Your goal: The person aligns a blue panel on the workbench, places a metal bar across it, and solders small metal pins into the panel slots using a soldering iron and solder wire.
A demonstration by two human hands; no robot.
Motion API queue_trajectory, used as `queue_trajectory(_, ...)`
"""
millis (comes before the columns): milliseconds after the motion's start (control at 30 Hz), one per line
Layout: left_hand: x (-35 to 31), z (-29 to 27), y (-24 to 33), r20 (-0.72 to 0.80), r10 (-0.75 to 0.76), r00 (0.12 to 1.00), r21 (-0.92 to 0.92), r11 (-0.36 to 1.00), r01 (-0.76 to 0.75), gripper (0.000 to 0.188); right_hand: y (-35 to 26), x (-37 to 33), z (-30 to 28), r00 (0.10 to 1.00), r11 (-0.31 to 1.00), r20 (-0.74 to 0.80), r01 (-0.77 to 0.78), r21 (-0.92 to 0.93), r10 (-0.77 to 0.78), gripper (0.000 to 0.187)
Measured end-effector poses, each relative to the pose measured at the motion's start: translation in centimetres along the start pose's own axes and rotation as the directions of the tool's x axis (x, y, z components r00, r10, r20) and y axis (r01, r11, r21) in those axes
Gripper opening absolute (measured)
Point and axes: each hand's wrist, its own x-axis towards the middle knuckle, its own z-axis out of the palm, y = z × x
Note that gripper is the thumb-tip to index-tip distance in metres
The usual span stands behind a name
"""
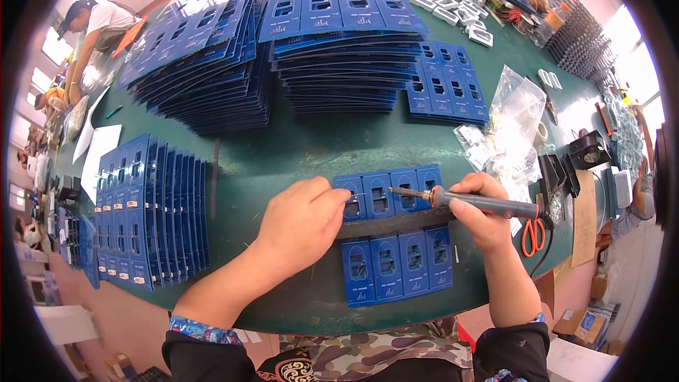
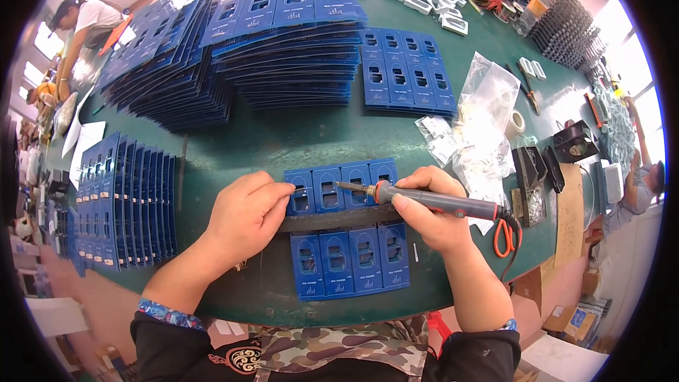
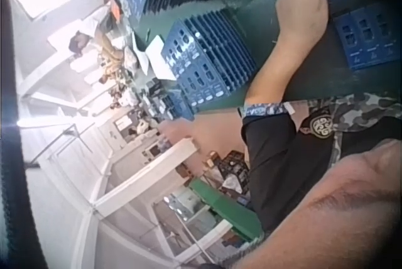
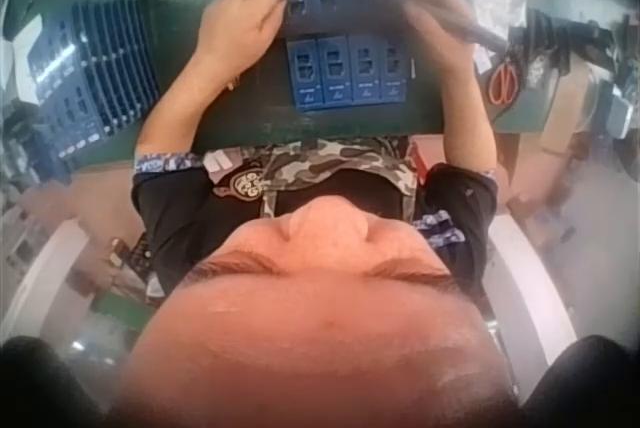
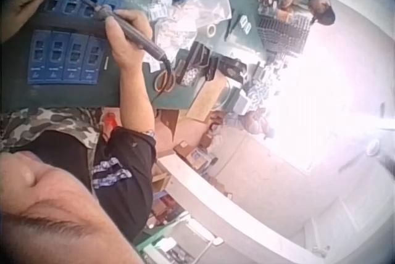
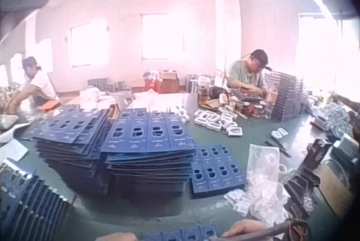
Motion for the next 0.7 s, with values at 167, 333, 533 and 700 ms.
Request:
queue_trajectory(167, -0.9, 0.0, -0.8, -0.028, -0.008, 1.000, 0.024, 1.000, 0.008, 0.012, -1.3, 0.5, 1.1, 0.995, 0.985, 0.055, 0.093, -0.142, -0.086, 0.021)
queue_trajectory(333, -1.0, 0.3, -0.2, -0.031, 0.001, 1.000, -0.016, 1.000, -0.001, 0.012, -1.2, 0.4, 0.7, 0.997, 0.982, 0.049, 0.071, -0.173, -0.064, 0.019)
queue_trajectory(533, -1.2, 0.4, -0.5, -0.032, 0.018, 0.999, -0.027, 0.999, -0.019, 0.012, -0.2, 0.3, 1.1, 0.991, 0.970, 0.045, 0.133, -0.203, -0.127, 0.018)
queue_trajectory(700, -1.2, 0.3, -0.5, -0.033, 0.017, 0.999, -0.029, 0.999, -0.018, 0.012, -0.1, 0.2, 0.9, 0.991, 0.975, 0.027, 0.133, -0.180, -0.130, 0.017)
